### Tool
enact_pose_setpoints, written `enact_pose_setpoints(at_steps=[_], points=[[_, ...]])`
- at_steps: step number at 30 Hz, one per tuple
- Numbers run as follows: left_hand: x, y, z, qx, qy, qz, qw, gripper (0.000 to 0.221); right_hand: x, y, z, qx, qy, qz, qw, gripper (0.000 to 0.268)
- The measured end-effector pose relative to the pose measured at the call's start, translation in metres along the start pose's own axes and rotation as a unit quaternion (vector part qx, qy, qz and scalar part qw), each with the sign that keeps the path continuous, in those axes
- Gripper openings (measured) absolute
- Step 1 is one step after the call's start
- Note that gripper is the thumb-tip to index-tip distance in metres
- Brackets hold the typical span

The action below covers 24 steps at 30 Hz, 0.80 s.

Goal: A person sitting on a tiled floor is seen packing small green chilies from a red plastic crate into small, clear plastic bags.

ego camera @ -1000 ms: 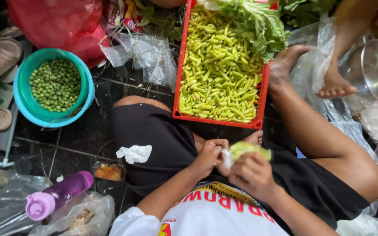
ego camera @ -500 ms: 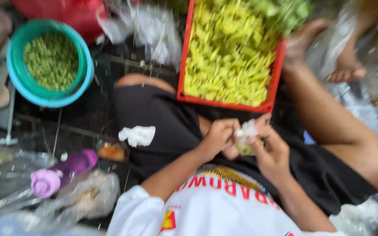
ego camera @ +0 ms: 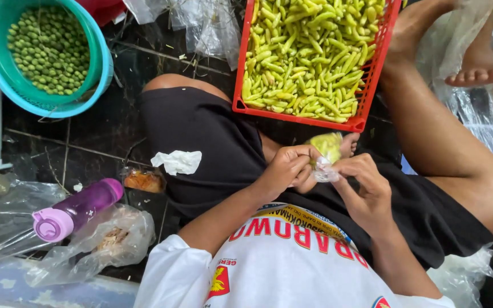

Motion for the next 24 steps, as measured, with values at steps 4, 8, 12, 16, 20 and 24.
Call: enact_pose_setpoints(at_steps=[4, 8, 12, 16, 20, 24], points=[[-0.007, -0.007, -0.001, 0.014, 0.008, 0.017, 1.0, 0.023, 0.002, -0.004, -0.002, -0.055, 0.035, 0.025, 0.998, 0.014], [0.0, -0.003, 0.0, 0.001, -0.002, 0.031, 1.0, 0.022, 0.021, -0.007, -0.01, -0.06, 0.041, 0.082, 0.994, 0.015], [0.017, 0.008, 0.0, 0.002, 0.004, 0.067, 0.998, 0.024, 0.054, -0.011, -0.022, -0.037, 0.059, 0.17, 0.983, 0.019], [0.04, 0.018, 0.005, 0.007, 0.04, 0.101, 0.994, 0.023, 0.054, -0.006, -0.013, -0.023, 0.078, 0.177, 0.981, 0.022], [0.036, 0.01, 0.008, -0.013, 0.044, 0.138, 0.989, 0.022, 0.039, -0.008, 0.005, -0.05, 0.027, 0.075, 0.996, 0.009], [0.029, 0.009, 0.009, 0.021, 0.036, 0.132, 0.99, 0.025, 0.047, 0.0, 0.005, -0.034, 0.013, 0.109, 0.993, 0.011]])
Point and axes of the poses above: each hand's wrist, its own z-axis towards the middle knuckle, its own y-axis out of the palm, x = y × z, the point moved 3 cm from there along z, towards the middle knuckle
